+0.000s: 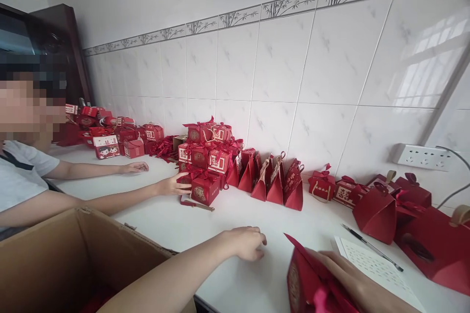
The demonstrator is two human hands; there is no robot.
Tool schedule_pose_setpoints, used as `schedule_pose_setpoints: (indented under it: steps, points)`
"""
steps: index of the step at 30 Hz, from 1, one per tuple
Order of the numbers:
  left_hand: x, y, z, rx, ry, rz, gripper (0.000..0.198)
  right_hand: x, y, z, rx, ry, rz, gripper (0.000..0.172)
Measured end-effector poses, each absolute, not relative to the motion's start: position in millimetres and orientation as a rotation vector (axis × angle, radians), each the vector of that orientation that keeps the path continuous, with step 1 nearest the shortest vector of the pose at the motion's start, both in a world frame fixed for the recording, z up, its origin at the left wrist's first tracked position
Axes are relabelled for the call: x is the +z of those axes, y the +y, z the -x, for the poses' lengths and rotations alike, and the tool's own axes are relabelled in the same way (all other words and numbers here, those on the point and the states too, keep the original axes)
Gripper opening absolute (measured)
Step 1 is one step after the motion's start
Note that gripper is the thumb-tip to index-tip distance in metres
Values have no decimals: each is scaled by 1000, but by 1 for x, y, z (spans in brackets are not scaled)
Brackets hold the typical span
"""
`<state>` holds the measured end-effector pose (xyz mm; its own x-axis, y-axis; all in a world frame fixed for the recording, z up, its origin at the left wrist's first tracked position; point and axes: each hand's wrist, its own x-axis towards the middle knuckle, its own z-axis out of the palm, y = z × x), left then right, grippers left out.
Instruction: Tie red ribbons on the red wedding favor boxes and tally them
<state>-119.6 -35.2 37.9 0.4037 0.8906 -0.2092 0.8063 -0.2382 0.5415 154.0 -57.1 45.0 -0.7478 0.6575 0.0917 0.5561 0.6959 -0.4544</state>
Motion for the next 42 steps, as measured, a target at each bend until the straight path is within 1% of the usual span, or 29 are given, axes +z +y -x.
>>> schedule_pose_setpoints:
  steps: [2, 5, 8, 13, 16, 18, 21, 26, 29, 31, 32, 34, 36, 38, 42]
  points:
    - [41, -34, 117, 427, 1491, -1943, 37, 67, -48, -135, 576, -2648, 975, 79]
    - [50, -30, 109, 671, 1618, -1778, 42, 73, -25, -106, 450, -2595, 983, 81]
    - [58, -26, 101, 855, 1714, -1595, 45, 56, -4, -78, 529, -2633, 1009, 92]
    - [53, -25, 108, 1011, 1601, -1533, 49, 25, 5, -61, 660, -2453, 857, 89]
    - [48, -23, 119, 984, 1477, -1691, 55, 11, -1, -67, 835, -2258, 800, 87]
    - [49, -22, 123, 924, 1426, -1783, 48, 4, -5, -71, 897, -2134, 751, 85]
    - [53, -22, 127, 854, 1415, -1836, 40, -4, -7, -70, 871, -2041, 715, 83]
    - [53, -21, 133, 777, 1521, -1879, 42, -6, -1, -71, 802, -2038, 694, 79]
    - [49, -21, 135, 726, 1612, -1891, 42, -7, 0, -77, 864, -1978, 737, 72]
    - [48, -22, 135, 702, 1664, -1872, 48, -9, -4, -80, 902, -1940, 825, 67]
    - [49, -23, 135, 695, 1675, -1866, 51, -10, -7, -81, 925, -1932, 867, 67]
    - [49, -24, 134, 693, 1662, -1872, 53, -12, -13, -80, 976, -1948, 911, 76]
    - [49, -25, 133, 692, 1635, -1886, 48, -13, -18, -78, 1014, -1970, 910, 89]
    - [48, -25, 132, 696, 1617, -1870, 45, -14, -19, -76, 1043, -1956, 914, 97]
    - [47, -23, 127, 751, 1617, -1711, 44, -16, -15, -78, 1141, -1875, 933, 97]
